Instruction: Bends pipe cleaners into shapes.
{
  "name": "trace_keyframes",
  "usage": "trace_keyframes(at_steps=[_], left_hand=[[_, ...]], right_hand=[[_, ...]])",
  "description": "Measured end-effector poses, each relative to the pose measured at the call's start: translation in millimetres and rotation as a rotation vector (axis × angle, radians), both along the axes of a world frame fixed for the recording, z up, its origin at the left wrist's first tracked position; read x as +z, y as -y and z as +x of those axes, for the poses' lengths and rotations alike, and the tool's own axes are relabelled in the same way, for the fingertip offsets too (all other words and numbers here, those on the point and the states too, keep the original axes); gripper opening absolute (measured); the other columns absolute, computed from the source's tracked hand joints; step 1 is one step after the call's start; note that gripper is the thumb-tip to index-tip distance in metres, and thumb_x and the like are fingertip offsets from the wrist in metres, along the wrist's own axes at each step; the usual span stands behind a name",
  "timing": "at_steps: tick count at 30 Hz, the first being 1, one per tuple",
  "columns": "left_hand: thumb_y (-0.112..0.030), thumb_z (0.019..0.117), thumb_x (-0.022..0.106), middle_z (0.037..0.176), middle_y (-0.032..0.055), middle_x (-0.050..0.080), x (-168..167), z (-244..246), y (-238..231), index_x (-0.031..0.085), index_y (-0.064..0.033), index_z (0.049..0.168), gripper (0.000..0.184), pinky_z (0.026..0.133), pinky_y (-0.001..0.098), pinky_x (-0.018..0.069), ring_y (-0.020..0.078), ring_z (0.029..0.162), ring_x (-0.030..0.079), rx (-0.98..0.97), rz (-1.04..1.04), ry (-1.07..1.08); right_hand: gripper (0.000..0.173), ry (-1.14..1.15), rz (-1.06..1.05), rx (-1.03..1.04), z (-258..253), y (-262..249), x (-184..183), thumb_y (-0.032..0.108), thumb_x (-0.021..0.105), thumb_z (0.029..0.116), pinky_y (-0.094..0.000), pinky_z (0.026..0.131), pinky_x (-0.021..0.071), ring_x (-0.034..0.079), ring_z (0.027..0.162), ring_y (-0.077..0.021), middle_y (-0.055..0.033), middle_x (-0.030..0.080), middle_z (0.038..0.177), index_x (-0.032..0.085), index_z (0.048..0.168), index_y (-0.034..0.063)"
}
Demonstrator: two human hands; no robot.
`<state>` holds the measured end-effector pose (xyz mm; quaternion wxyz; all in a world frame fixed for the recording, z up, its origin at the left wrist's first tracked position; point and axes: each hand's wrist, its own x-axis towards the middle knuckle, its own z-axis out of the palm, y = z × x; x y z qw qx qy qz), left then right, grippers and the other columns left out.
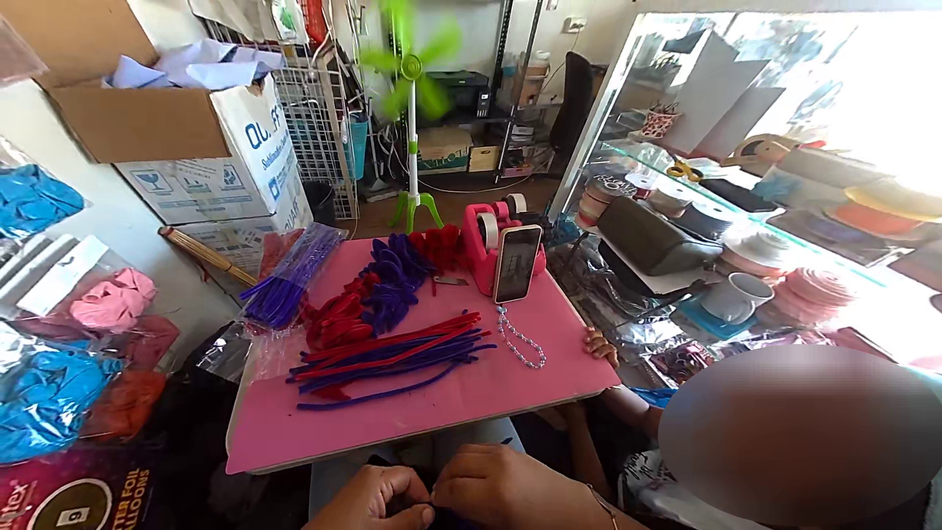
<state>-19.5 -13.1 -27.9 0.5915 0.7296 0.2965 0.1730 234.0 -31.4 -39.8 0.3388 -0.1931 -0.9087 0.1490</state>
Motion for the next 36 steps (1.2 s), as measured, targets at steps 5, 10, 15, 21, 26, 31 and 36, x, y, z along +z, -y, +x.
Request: trace_keyframes(at_steps=[5,10,15,21,26,31,36], left_hand=[[-0.014,0.0995,0.062,0.081,-0.0068,0.07,-2.4,-1.0,-3.5,0.071,-0.0045,0.099,0.013,0.059,0.0136,0.0497,-0.0051,0.065,0.06,-0.012,-0.099,0.151],[-0.013,0.0982,0.065,0.08,-0.0065,0.069,1.7,3.9,-6.1,0.071,-0.0042,0.098,0.011,0.06,0.0133,0.0496,-0.005,0.066,0.06,-0.028,-0.08,0.136],[-0.017,0.0944,0.07,0.079,-0.0042,0.069,1.8,7.9,-5.7,0.073,-0.0041,0.096,0.013,0.063,0.0157,0.0501,-0.0036,0.068,0.06,0.049,0.007,0.011],[-0.014,0.0961,0.068,0.084,-0.0029,0.07,-1.7,6.2,-6.6,0.072,-0.0018,0.098,0.013,0.067,0.0151,0.0502,-0.0042,0.072,0.06,0.026,0.039,0.078],[-0.008,0.0963,0.065,0.083,-0.0057,0.069,-3.1,5.6,-6.3,0.07,-0.0018,0.099,0.008,0.065,0.014,0.0486,-0.0054,0.07,0.058,-0.054,-0.033,0.136],[-0.004,0.0949,0.065,0.086,-0.0049,0.071,-2.0,9.8,0.3,0.07,-0.0008,0.099,0.007,0.074,0.0189,0.0549,-0.0022,0.079,0.065,0.062,-0.021,0.236],[-0.011,0.0947,0.067,0.095,0.0055,0.074,5.0,27.5,6.3,0.074,-0.0011,0.097,0.012,0.083,0.0236,0.0575,0.0066,0.09,0.069,0.397,0.607,0.086]], right_hand=[[0.013,-0.056,0.009,0.001,1.5,1.1,6.1,0.005,0.058,0.102,-0.0284,0.089,0.0571,0.072,0.095,-0.0208,-0.0121,0.073,0.095,0.071,0.103,0.0019],[0.012,-0.049,-0.03,0.005,2.6,-0.8,8.4,0.007,0.06,0.1014,-0.0269,0.088,0.0564,0.069,0.095,-0.0203,-0.0125,0.07,0.095,0.071,0.099,0.0019],[0.011,0.005,-0.123,-0.043,3.5,-2.5,4.5,0.013,0.063,0.1006,-0.0265,0.073,0.0577,0.07,0.086,-0.0169,-0.0108,0.07,0.097,0.068,0.098,0.0038],[0.01,-0.07,-0.166,-0.019,5.5,-1.8,3.3,0.008,0.063,0.0992,-0.0268,0.086,0.057,0.07,0.095,-0.0184,-0.0128,0.071,0.099,0.071,0.099,0.0009],[0.011,-0.076,-0.166,0.052,8.0,0.2,7.6,0.005,0.063,0.0993,-0.0272,0.09,0.0562,0.07,0.098,-0.0192,-0.0133,0.072,0.101,0.073,0.099,-0.0003],[0.01,-0.165,-0.273,-0.003,5.2,-0.8,6.3,0.008,0.067,0.0968,-0.0264,0.084,0.0571,0.07,0.093,-0.0167,-0.0135,0.072,0.098,0.072,0.098,-0.0011],[0.008,-0.611,-0.851,-0.092,-15.5,-7.9,-6.1,0.008,0.064,0.0946,-0.015,0.06,0.0462,0.056,0.067,0.0023,0.0039,0.062,0.078,0.063,0.087,0.0058]])
